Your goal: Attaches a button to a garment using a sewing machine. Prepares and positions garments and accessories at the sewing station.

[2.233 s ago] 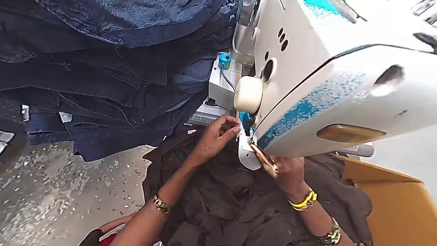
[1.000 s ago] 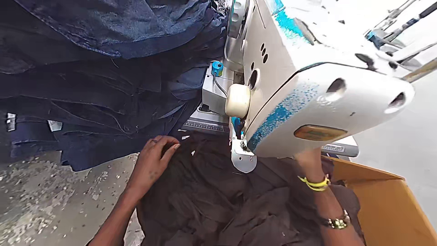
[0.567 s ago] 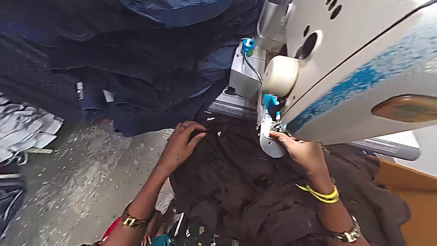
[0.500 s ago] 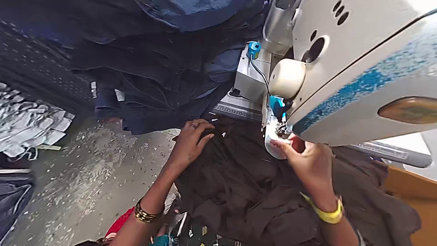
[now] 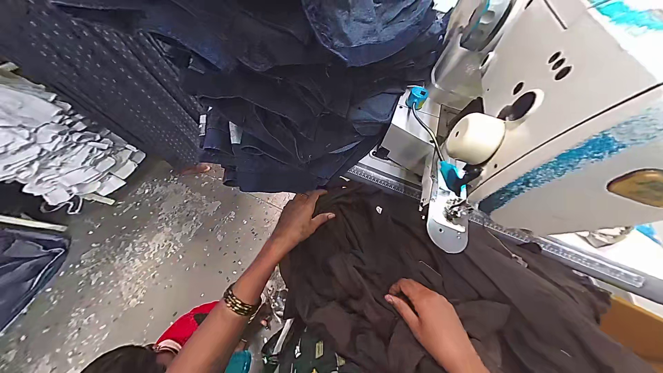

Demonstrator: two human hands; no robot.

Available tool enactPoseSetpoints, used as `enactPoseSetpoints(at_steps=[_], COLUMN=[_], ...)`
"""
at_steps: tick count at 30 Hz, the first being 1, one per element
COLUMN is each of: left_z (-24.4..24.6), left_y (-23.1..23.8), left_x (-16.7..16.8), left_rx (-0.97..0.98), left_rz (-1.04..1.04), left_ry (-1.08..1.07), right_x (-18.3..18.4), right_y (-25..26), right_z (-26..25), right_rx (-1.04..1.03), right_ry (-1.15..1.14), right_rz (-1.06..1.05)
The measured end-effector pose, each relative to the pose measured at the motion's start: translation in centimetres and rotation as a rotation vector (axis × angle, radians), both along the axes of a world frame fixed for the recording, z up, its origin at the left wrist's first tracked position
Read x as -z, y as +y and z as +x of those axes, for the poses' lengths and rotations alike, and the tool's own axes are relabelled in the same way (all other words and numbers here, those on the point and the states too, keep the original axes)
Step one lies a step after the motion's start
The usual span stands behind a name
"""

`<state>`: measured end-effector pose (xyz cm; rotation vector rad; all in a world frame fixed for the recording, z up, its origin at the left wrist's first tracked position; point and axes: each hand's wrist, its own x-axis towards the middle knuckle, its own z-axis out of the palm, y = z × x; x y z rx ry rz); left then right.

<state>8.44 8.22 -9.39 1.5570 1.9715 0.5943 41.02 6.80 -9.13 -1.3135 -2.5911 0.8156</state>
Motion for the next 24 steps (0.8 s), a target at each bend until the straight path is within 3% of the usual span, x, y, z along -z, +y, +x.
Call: enactPoseSetpoints(at_steps=[2, 4, 6, 10, 16, 20, 24], left_z=[2.0, 4.6, 7.3, 10.2, 10.1, 9.9, 9.6], left_y=[-1.3, -3.4, -5.8, -9.6, -11.0, -11.3, -11.4], left_x=[0.1, -0.2, -0.7, 1.6, 2.9, 3.3, 3.4], left_rx=[-0.017, 0.198, 0.466, 0.701, 0.694, 0.695, 0.711], left_rz=[0.228, 0.624, 0.753, 0.667, 0.623, 0.629, 0.622], left_ry=[-0.042, -0.070, -0.110, -0.012, 0.067, 0.079, 0.075], right_x=[0.1, -0.6, -1.6, -3.2, -4.4, -2.2, -1.0], right_y=[-0.5, -0.6, -0.4, 0.1, 1.1, 1.7, 2.1], right_z=[0.2, 0.3, 0.4, -0.2, -0.7, -1.2, -2.1], right_rx=[0.044, 0.149, 0.210, 0.116, 0.092, 0.236, 0.351], right_ry=[0.119, 0.335, 0.548, 0.695, 0.558, 0.369, 0.584], right_rz=[0.065, 0.176, 0.255, 0.381, 0.391, 0.275, 0.053])
